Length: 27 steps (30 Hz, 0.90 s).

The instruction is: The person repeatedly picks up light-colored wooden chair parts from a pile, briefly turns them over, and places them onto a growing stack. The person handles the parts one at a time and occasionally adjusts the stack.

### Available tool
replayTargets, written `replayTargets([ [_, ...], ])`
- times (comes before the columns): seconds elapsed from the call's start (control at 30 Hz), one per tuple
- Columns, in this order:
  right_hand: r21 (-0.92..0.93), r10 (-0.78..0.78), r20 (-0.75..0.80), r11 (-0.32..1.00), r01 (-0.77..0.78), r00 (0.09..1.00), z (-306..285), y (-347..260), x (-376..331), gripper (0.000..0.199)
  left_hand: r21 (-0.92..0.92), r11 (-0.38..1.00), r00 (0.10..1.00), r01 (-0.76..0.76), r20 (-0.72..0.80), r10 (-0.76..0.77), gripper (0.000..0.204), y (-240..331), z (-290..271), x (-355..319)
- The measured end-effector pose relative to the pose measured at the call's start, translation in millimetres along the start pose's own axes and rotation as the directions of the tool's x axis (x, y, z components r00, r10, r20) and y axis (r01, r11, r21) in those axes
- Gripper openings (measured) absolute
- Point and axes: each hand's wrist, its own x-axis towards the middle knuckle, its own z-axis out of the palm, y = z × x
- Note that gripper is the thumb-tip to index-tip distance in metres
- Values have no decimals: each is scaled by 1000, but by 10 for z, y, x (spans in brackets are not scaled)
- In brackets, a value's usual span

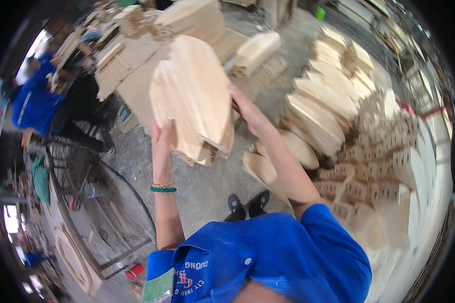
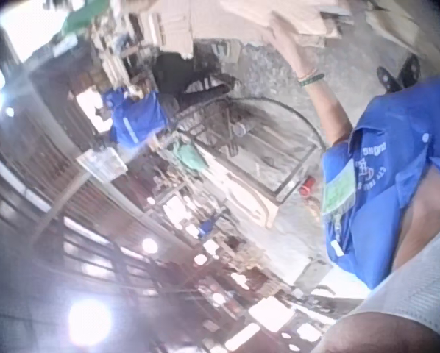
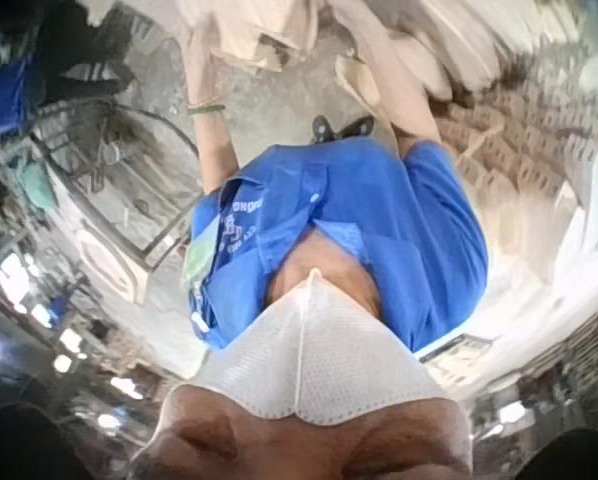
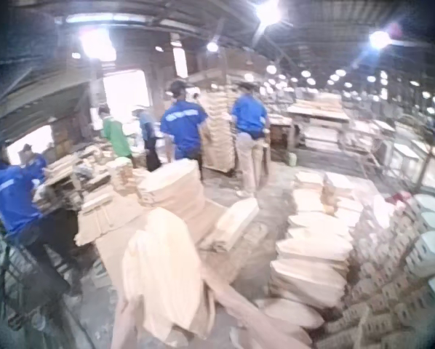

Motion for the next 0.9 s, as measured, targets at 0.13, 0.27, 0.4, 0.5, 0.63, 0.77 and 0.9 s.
replayTargets([
  [0.13, 314, -3, 168, 948, -51, 986, -406, 283, 34, 61, -187, 977, 993, 97, -55, -109, 45, -32, 246, -76],
  [0.27, 151, 212, -3, 966, -209, 977, -925, 986, -390, 55, -267, 957, 989, 116, -55, -135, 48, -218, 3, -66],
  [0.4, -358, 476, -301, 747, -561, 826, -1726, 2182, -986, 75, -73, 996, 995, 43, -82, -49, 44, -199, -32, -119],
  [0.5, -444, 156, -854, 276, -852, 496, -2799, 2787, -1679, 47, -125, 989, 996, 80, 43, -76, 52, -268, 42, -40],
  [0.63, -299, 415, -865, 27, -954, 283, -3023, 2669, -1764, 94, 41, 998, 997, 44, -66, -42, 58, -258, -67, -175],
  [0.77, -280, 449, -823, 211, -937, 347, -3029, 2644, -1927, 95, -191, 980, 997, 62, -42, -72, 50, -149, 169, -43],
  [0.9, -354, 515, -772, 137, -925, 372, -2670, 2853, -1988, 117, -227, 973, 995, 47, -72, -65, 50, 24, 290, -86],
])
